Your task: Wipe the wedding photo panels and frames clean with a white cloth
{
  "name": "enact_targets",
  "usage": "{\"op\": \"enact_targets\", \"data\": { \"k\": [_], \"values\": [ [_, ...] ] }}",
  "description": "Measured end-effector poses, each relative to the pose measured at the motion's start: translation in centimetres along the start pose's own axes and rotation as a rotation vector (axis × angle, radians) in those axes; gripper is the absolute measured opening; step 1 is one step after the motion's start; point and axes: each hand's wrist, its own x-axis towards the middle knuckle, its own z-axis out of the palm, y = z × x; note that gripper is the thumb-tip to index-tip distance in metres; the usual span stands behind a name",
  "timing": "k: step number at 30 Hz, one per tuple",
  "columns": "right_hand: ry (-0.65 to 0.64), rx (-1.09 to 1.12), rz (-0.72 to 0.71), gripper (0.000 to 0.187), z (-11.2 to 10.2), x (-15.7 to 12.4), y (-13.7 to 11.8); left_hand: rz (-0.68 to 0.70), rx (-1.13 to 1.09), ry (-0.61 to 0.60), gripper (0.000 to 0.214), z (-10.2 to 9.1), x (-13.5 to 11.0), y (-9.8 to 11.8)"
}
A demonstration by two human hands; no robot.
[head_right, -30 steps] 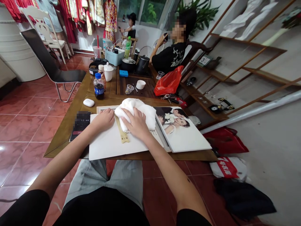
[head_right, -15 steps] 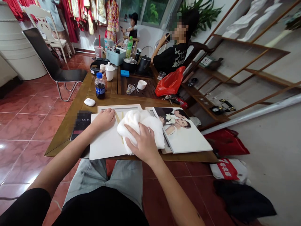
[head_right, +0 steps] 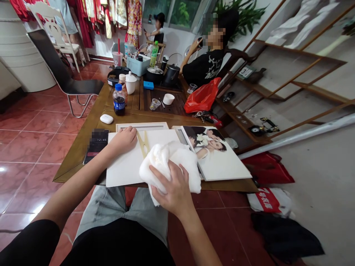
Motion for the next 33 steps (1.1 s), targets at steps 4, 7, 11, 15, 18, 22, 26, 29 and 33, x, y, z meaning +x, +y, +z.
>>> {"op": "enact_targets", "data": {
  "k": [4, 7, 11, 15, 18, 22, 26, 29, 33],
  "values": [
    [0.0, 0.013, -0.065, 0.049, 0.4, -0.5, -1.1, 0.006, -0.013, 0.003, 0.037, -0.1, 0.0, 0.0],
    [0.0, 0.013, -0.059, 0.048, 0.7, 0.1, -2.3, 0.008, -0.012, 0.008, 0.038, 0.0, 0.0, 0.0],
    [-0.049, -0.016, 0.025, 0.049, 0.7, 1.8, -3.6, 0.02, -0.008, 0.011, 0.038, 0.2, 0.0, -0.1],
    [-0.11, -0.012, 0.092, 0.049, 0.9, 4.0, -4.0, 0.034, 0.011, 0.011, 0.036, 0.0, 0.0, -0.1],
    [-0.122, 0.001, 0.125, 0.049, 1.4, 5.6, -3.9, 0.047, 0.025, -0.021, 0.034, -0.3, -0.1, -0.1],
    [-0.12, 0.016, 0.135, 0.05, 1.9, 6.4, -3.7, 0.042, 0.025, -0.044, 0.034, -0.7, -0.1, -0.1],
    [-0.103, 0.067, 0.076, 0.047, 1.7, 5.3, -3.9, 0.036, 0.001, -0.03, 0.032, -0.7, -0.2, -0.1],
    [-0.086, 0.082, 0.048, 0.048, 1.1, 3.9, -4.3, 0.028, -0.009, -0.013, 0.032, -0.5, -0.2, -0.1],
    [-0.067, 0.104, 0.025, 0.048, 0.5, 2.2, -4.9, 0.017, -0.002, 0.002, 0.034, -0.2, 0.0, -0.1]
  ]
}}
